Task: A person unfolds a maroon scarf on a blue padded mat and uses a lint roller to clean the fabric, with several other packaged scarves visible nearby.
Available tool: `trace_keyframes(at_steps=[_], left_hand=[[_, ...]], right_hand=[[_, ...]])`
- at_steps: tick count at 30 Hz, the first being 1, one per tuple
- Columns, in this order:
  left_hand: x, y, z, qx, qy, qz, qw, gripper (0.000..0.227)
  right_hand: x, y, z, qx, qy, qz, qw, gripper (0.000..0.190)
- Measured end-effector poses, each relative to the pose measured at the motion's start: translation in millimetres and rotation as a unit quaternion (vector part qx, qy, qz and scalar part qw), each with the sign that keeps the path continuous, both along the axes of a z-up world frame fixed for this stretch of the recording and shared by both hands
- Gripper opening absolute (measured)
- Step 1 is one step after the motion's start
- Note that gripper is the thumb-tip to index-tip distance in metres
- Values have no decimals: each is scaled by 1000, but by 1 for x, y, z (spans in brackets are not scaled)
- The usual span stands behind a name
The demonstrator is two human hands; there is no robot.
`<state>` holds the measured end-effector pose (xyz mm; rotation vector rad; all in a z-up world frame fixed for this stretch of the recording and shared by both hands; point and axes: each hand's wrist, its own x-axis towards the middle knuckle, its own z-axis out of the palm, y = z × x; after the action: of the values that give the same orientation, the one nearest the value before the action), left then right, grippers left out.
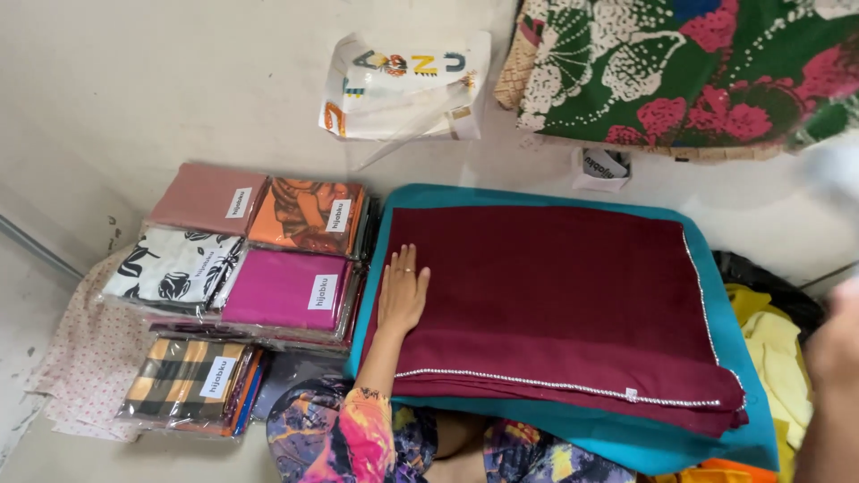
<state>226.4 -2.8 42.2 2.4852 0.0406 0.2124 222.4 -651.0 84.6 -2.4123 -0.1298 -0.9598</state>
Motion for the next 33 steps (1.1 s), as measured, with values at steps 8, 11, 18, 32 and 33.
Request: trace_keyframes(at_steps=[8,11,18,32,33], left_hand=[[-8,9,-4,-256,-100,10,961,75],[-5,11,-12,-262,-125,4,957,77],[2,11,-24,-169,-116,0,979,69],[-1,-5,-9,110,35,0,993,63],[-2,-6,-7,128,33,12,991,63]], right_hand=[[-81,335,60,-72,420,84,901,74],[-64,396,34,-230,371,163,885,71],[34,502,5,-335,152,134,920,63],[6,423,1,-410,103,21,906,55],[31,412,-5,-410,158,2,898,52]])
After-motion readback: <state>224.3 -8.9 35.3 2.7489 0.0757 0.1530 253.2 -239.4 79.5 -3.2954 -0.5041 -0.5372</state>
